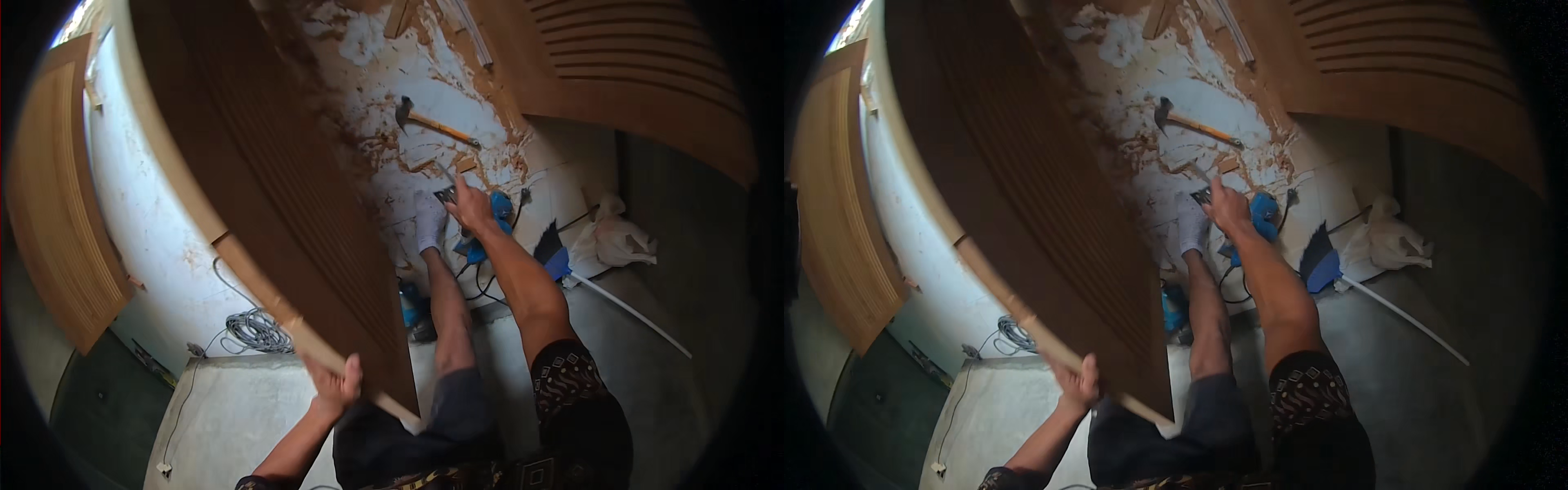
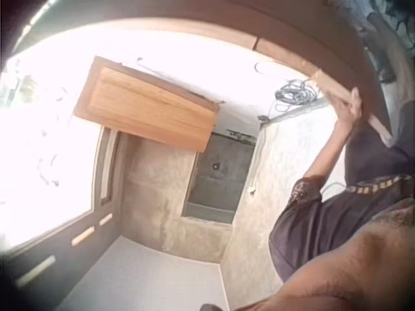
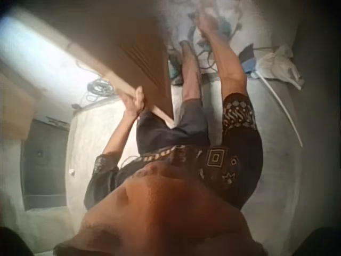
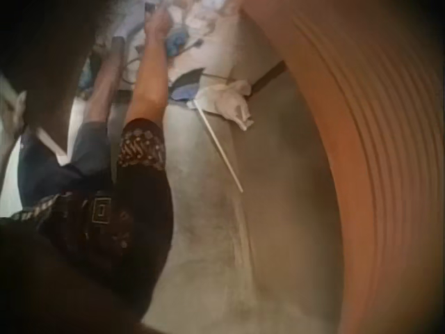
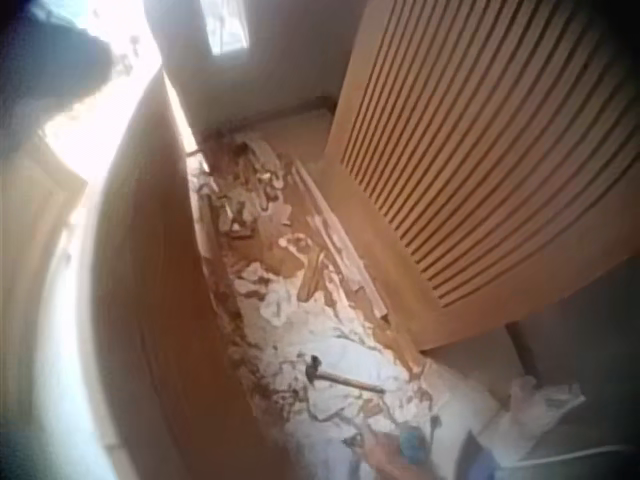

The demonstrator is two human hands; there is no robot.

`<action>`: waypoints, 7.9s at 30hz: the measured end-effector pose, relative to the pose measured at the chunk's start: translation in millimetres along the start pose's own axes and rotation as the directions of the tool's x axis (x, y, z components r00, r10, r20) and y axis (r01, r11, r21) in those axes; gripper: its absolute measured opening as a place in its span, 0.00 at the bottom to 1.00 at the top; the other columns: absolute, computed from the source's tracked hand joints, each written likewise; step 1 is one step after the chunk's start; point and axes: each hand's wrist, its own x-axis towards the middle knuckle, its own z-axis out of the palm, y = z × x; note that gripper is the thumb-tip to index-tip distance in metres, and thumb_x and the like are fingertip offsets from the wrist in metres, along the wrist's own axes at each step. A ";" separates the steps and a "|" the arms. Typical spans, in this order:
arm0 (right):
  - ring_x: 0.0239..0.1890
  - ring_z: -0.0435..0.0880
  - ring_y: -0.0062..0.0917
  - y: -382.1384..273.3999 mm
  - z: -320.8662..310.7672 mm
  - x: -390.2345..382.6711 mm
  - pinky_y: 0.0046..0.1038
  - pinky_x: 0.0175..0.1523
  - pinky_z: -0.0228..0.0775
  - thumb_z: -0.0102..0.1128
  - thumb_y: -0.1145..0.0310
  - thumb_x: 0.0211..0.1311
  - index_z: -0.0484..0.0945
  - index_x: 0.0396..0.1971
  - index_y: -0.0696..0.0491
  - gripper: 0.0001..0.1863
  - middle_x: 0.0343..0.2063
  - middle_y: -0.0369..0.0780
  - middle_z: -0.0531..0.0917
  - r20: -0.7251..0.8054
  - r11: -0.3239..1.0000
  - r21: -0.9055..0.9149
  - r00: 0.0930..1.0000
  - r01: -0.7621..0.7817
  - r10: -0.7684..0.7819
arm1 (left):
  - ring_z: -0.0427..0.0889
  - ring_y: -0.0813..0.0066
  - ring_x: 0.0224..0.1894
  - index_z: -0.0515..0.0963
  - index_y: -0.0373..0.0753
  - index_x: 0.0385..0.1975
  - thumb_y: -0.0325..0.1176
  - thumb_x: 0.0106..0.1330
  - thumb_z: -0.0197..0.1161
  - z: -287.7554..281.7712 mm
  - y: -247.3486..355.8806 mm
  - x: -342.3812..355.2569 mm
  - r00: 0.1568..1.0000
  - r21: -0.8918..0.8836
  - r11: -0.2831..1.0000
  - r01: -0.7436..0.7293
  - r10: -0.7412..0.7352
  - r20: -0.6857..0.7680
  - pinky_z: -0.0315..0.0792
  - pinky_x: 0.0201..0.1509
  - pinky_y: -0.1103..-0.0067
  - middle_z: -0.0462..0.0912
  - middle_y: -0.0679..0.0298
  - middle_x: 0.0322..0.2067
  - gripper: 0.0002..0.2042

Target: The person uses a chisel and a hammer to carve a rectangular recess into the edge of a wooden door frame, then checks the fit by placing a metal hinge into the slot.

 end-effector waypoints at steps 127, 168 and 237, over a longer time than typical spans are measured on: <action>0.38 0.87 0.27 -216.6 -242.2 -313.8 0.27 0.42 0.84 0.78 0.75 0.57 0.60 0.38 0.50 0.27 0.43 0.46 0.76 0.261 0.142 0.958 0.963 -0.250 -0.064 | 0.84 0.81 0.38 0.83 0.29 0.43 0.29 0.72 0.66 -147.7 146.5 54.1 0.955 -0.989 0.062 0.135 -0.274 0.113 0.70 0.65 0.76 0.86 0.63 0.34 0.09; 0.44 0.79 0.20 -192.2 -264.1 -251.9 0.23 0.50 0.75 0.73 0.74 0.64 0.63 0.38 0.51 0.21 0.47 0.46 0.81 0.054 0.458 0.889 0.998 -0.028 -0.045 | 0.81 0.64 0.49 0.82 0.39 0.39 0.34 0.64 0.64 -69.1 164.1 90.5 0.767 0.015 0.797 -0.603 0.585 -0.264 0.69 0.69 0.55 0.82 0.62 0.43 0.08; 0.17 0.63 0.09 -217.9 -330.8 -239.5 0.11 0.18 0.58 0.48 0.62 0.82 0.62 0.71 0.60 0.26 0.26 0.31 0.69 -0.225 0.525 0.846 0.954 0.090 0.199 | 0.79 0.73 0.27 0.79 0.41 0.35 0.40 0.57 0.65 -90.7 195.9 171.0 0.612 0.089 0.696 -0.712 0.678 -0.406 0.71 0.29 0.77 0.75 0.67 0.27 0.11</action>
